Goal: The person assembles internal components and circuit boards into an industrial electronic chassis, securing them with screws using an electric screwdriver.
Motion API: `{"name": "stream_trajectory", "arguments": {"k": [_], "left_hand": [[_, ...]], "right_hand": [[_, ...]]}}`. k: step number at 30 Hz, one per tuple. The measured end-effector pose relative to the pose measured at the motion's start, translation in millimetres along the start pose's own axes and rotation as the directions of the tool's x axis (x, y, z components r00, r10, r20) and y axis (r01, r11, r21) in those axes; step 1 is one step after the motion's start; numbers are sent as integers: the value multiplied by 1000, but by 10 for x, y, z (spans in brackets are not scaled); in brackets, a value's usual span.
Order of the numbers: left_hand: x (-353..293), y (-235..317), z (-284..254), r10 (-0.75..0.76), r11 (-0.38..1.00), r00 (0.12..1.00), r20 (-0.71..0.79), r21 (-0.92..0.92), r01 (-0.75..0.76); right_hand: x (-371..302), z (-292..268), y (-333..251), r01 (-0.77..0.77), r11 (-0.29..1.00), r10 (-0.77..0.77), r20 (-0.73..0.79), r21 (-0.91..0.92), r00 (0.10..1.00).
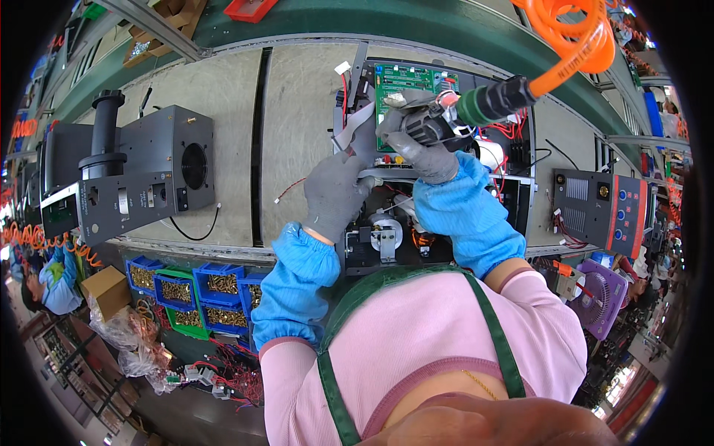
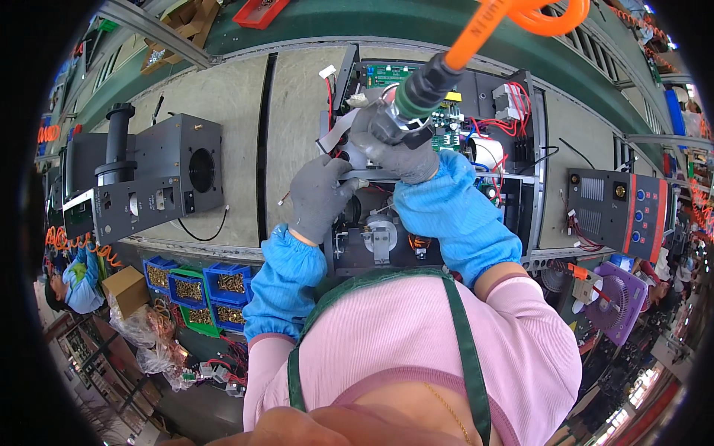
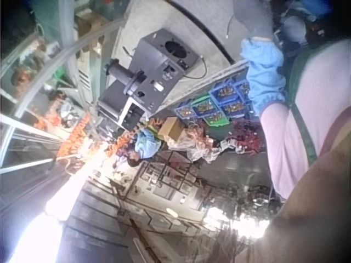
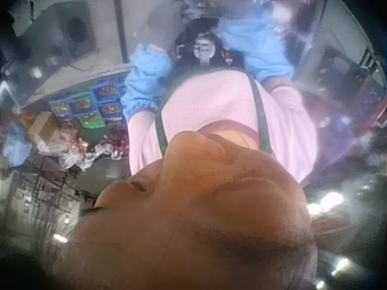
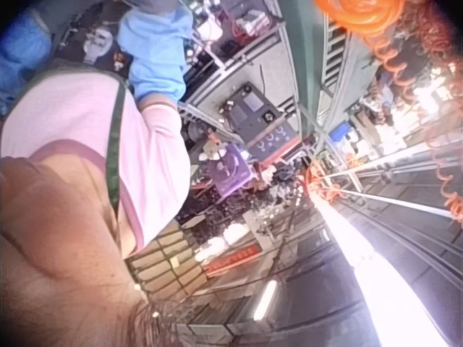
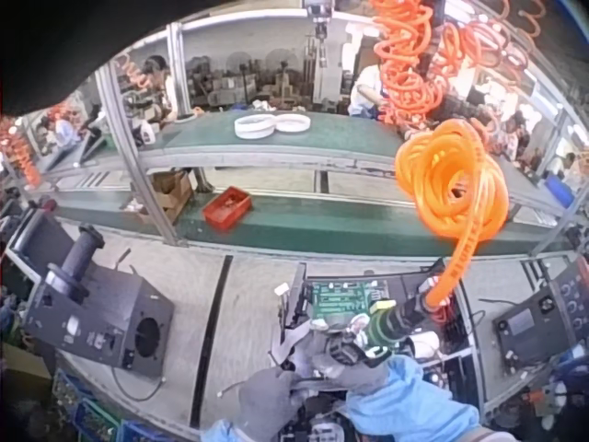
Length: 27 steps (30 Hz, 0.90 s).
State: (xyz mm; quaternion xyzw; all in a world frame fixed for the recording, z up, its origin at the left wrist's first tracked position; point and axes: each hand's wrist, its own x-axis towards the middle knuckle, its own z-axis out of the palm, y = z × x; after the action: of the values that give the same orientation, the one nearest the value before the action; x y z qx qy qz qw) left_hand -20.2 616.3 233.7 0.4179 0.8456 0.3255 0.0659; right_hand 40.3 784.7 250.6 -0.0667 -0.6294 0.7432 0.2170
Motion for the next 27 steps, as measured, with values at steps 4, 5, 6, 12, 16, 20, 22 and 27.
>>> {"name": "stream_trajectory", "arguments": {"k": [4, 5, 6, 12, 16, 20, 22, 27], "left_hand": [[13, 7, 2, 12, 1000, 1000, -21, -7, -12], [17, 12, 1, 15, 1000, 1000, -26, -8, -16], [16, 8, 4, 15, 1000, 1000, -25, -9, -15], [23, 8, -16, -6, 1000, 1000, 28, -5, 6], [13, 15, -27, -16, 1000, 1000, 17, -3, 16], [9, 26, -25, -17, 1000, 1000, 22, -4, 18], [5, 12, -15, -14, 1000, 1000, 23, -2, 14], [11, -3, -24, -27, 1000, 999, 40, 7, 27]], "right_hand": [[23, 36, -4, 33, 998, -34, 17, 54, 999], [16, 4, 101, -36, 995, 36, 9, 94, 999], [4, -23, 168, -105, 985, 105, 4, 136, 994], [19, 4, 249, -91, 989, 96, -40, 115, 995], [17, 128, 14, 84, 996, -82, -48, 42, 995], [-1, 34, 35, -84, 996, 84, -68, 1, 994], [-2, 33, 17, -236, 965, 247, -102, 110, 964], [19, 127, -112, -181, 970, 187, -27, 160, 982]]}}
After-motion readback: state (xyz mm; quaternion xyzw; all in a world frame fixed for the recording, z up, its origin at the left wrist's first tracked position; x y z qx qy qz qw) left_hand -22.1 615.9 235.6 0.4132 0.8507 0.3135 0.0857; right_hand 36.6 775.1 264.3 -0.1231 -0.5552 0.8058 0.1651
